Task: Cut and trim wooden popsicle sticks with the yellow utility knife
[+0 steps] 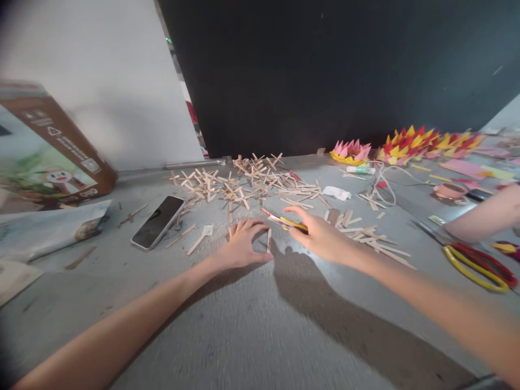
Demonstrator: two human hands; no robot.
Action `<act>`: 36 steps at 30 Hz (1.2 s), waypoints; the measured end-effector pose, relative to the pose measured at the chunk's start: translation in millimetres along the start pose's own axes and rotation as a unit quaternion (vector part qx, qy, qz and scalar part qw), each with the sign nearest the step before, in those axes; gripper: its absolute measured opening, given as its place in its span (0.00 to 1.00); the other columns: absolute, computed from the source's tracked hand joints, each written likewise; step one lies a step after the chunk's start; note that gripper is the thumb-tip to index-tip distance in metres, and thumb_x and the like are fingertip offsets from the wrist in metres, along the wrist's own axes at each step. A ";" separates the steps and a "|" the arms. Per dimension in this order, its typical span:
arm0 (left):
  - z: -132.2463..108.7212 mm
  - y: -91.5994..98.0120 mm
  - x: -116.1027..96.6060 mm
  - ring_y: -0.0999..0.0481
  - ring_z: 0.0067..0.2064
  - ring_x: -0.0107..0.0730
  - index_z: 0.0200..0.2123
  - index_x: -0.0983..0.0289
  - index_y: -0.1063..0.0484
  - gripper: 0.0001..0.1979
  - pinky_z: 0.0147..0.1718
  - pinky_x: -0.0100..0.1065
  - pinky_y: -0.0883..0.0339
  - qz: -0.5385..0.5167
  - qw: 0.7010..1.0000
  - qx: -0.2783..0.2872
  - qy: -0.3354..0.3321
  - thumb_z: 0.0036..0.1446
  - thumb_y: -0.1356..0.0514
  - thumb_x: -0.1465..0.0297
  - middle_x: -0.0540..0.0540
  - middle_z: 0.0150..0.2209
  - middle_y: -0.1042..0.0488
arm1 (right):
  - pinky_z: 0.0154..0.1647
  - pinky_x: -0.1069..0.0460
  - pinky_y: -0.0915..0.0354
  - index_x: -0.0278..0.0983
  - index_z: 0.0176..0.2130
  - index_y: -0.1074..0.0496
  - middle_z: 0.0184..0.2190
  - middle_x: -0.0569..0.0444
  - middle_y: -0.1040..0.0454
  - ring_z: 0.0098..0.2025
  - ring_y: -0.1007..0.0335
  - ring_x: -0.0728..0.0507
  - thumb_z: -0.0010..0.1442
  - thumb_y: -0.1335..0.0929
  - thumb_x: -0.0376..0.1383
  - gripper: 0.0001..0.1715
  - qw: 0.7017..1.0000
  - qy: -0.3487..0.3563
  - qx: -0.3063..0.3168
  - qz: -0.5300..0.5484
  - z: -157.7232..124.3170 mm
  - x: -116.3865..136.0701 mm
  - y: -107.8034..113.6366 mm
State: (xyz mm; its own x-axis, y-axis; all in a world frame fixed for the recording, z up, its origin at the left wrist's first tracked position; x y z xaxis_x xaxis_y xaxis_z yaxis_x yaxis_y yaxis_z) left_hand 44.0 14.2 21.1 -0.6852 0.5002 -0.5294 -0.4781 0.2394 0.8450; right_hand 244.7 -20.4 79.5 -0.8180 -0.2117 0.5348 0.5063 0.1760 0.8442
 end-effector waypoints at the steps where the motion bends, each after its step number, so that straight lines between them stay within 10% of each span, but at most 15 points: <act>1: 0.0 -0.2 0.1 0.41 0.69 0.58 0.62 0.52 0.29 0.39 0.67 0.60 0.50 0.001 1.000 0.002 0.003 0.47 0.28 0.49 0.58 0.68 0.34 | 0.27 0.54 0.40 0.42 0.71 0.44 0.27 0.60 0.29 0.25 0.35 0.46 0.73 0.40 0.44 0.31 1.000 -0.001 -0.028 0.009 -6.5 -3.0 -6.1; 13: -2.5 2.7 -2.8 0.33 0.63 0.56 0.59 0.55 0.32 0.37 0.64 0.57 0.45 -0.040 0.999 -0.034 0.015 0.46 0.25 0.58 0.58 0.60 0.27 | 0.32 0.53 0.30 0.44 0.64 0.33 0.35 0.53 0.20 0.31 0.23 0.44 0.75 0.40 0.45 0.23 0.985 0.012 -0.137 0.103 -41.9 -8.2 -43.4; 20: -9.8 -9.4 -3.3 0.26 0.56 0.46 0.67 0.57 0.47 0.37 0.64 0.50 0.48 -0.142 0.990 -0.013 0.019 0.59 0.34 0.68 0.50 0.40 0.19 | 0.50 0.52 0.25 0.46 0.68 0.33 0.55 0.48 0.19 0.47 0.18 0.45 0.75 0.40 0.39 0.25 0.985 0.097 -0.121 0.069 -49.9 -2.2 -58.5; 36: -10.4 -7.2 -4.4 0.27 0.44 0.41 0.69 0.61 0.49 0.36 0.55 0.42 0.38 -0.127 0.991 -0.031 -0.001 0.61 0.40 0.72 0.48 0.32 0.24 | 0.51 0.51 0.24 0.45 0.69 0.33 0.54 0.47 0.19 0.46 0.17 0.45 0.74 0.40 0.37 0.27 0.988 0.091 -0.114 0.047 -44.5 -7.1 -69.3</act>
State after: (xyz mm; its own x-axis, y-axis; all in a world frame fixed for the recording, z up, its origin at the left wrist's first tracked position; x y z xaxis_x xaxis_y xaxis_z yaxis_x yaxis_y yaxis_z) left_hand 44.7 1.6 16.5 -0.5368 0.4324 -0.7244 -0.6676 0.3073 0.6781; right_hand 227.5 -73.9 18.9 -0.7120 -0.3775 0.5921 0.6436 -0.0134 0.7653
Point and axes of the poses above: each hand's wrist, its own z-axis towards the middle knuckle, its own y-axis out of the back of the hand, x = y × z, the point moved 6 cm from there along z, towards the middle knuckle
